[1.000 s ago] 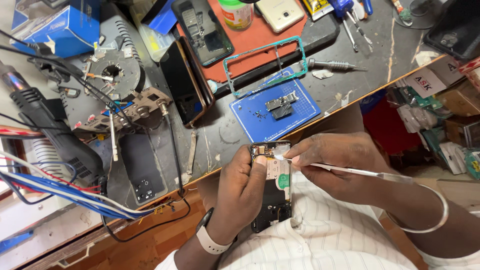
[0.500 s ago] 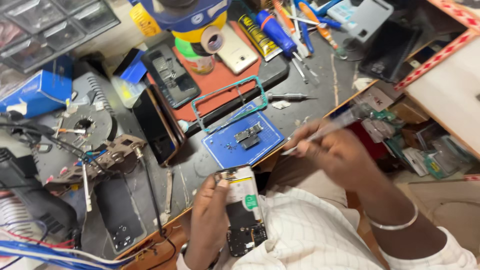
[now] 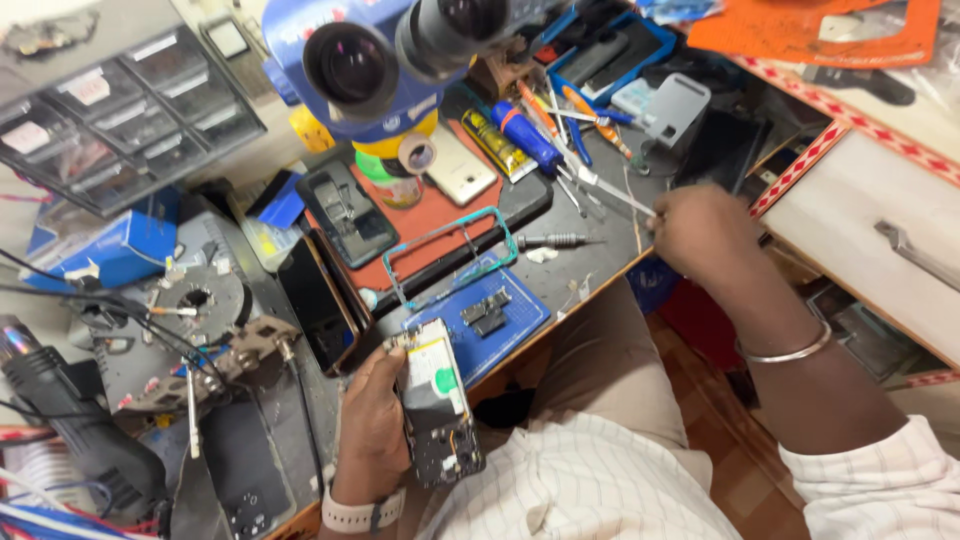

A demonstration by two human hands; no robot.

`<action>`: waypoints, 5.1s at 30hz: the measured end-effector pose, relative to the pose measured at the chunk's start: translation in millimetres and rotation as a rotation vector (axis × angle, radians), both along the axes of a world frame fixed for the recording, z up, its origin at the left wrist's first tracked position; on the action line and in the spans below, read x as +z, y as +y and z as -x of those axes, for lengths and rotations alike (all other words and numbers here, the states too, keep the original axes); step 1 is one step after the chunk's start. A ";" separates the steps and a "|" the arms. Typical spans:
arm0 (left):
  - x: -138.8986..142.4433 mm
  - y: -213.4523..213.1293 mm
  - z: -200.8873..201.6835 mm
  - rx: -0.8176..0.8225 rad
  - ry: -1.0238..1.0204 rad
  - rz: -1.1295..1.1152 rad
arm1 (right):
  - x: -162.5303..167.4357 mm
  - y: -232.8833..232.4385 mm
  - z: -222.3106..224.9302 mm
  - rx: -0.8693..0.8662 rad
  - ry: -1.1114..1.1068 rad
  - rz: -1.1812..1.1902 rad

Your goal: The person uses a metal spudger to pry and separate internal components of a disassembled smartphone, focusing on the battery and motherboard area. The person rotates the phone to access different edges and continues prying along the battery and frame.

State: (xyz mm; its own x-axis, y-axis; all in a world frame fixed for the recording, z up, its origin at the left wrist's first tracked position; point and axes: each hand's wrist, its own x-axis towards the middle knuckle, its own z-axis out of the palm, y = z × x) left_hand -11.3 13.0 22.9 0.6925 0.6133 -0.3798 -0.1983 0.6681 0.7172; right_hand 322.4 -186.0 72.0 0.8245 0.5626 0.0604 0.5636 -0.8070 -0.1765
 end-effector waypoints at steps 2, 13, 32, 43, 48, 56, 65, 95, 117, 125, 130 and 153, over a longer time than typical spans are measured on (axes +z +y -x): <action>-3.7 1.7 -2.2 -0.025 -0.054 -0.037 | -1.4 7.9 -9.5 0.062 -0.068 0.017; -8.1 0.2 -3.9 -0.072 -0.056 -0.100 | -19.3 73.1 16.1 0.276 -0.150 -0.177; -5.0 -0.5 -1.0 -0.083 -0.098 -0.094 | -6.5 48.6 22.7 0.160 -0.149 -0.089; -0.1 -3.8 -3.9 -0.097 -0.114 -0.150 | 9.1 96.4 -32.5 0.236 -0.209 -0.314; 6.8 -7.9 -4.0 -0.076 -0.005 -0.134 | 34.7 172.2 -82.6 0.093 -0.164 -0.346; -5.0 -6.5 -3.5 -0.087 -0.075 -0.082 | 27.1 212.5 -118.3 0.250 -0.321 -0.286; 1.4 -7.6 -8.3 -0.103 -0.078 -0.105 | 54.4 135.9 -114.5 -0.041 0.168 -0.795; 4.2 -18.7 -2.5 -0.277 -0.022 -0.664 | -6.8 15.6 161.3 0.680 0.498 -0.865; 17.9 -19.7 -1.8 -0.216 0.078 -0.700 | 15.1 27.5 170.3 0.522 0.725 -0.744; 9.8 -15.6 -0.3 -0.276 -0.076 -0.411 | -12.4 20.7 167.9 0.544 0.646 -0.836; 7.8 -14.3 -1.3 -0.272 -0.099 -0.352 | -10.2 25.1 167.7 0.678 0.419 -0.860; 28.6 -26.4 -5.2 -0.201 0.247 -0.727 | 29.7 32.3 182.6 0.785 0.312 -0.678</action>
